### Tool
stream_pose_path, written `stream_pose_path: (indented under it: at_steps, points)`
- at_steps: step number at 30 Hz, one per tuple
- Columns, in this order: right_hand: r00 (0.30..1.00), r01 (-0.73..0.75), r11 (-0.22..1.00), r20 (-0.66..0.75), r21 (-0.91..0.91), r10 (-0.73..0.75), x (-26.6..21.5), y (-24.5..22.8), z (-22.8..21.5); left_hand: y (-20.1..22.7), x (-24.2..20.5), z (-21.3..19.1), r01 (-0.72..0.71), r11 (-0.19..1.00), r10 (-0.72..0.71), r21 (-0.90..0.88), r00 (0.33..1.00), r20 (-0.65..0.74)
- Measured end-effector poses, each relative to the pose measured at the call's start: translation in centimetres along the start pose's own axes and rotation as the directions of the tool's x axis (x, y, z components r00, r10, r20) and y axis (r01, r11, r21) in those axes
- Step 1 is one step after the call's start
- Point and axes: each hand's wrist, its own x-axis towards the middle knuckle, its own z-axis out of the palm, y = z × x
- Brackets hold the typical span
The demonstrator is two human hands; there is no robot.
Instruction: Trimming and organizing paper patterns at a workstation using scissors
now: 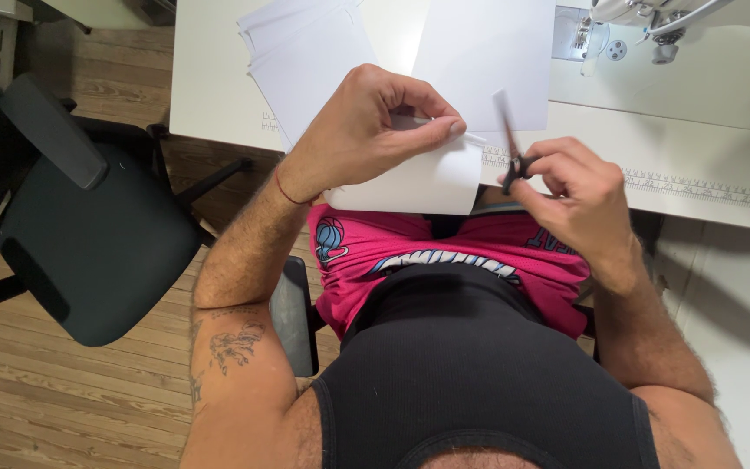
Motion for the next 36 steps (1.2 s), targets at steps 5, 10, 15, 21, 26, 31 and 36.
stream_pose_path:
  at_steps: [5,10,15,21,26,31,36]
  points:
    - [0.963,-0.217,0.944,-0.1,0.249,0.248,-0.2,-0.1,-0.2,-1.7,0.8,-0.2,-0.086,0.989,0.094,0.122,0.994,-0.057]
    - [0.923,-0.25,0.905,-0.198,0.345,0.33,-0.7,0.2,0.0,-8.2,6.7,0.8,-0.174,0.932,0.248,0.318,0.946,-0.208]
    - [0.925,-0.242,0.939,-0.235,0.246,0.3,-1.2,0.5,0.5,-15.0,10.6,3.3,0.09,0.447,0.407,0.89,0.866,-0.292]
    - [0.922,-0.32,0.927,-0.163,0.195,0.352,-2.2,1.9,1.5,-13.7,1.8,-2.1,0.246,0.461,0.186,0.852,0.913,-0.364]
    - [0.9,-0.411,0.811,0.047,0.416,0.432,-0.2,0.3,3.1,-18.7,-1.3,-7.1,0.427,0.389,0.131,0.816,0.851,-0.508]
    - [0.924,-0.359,0.847,0.025,0.393,0.38,2.0,-0.8,4.3,-18.3,-0.9,-7.3,0.416,0.508,0.173,0.754,0.809,-0.562]
    - [0.901,-0.409,0.813,0.044,0.414,0.431,2.4,-0.9,4.6,-18.1,-1.4,-6.7,0.356,0.429,0.326,0.831,0.797,-0.509]
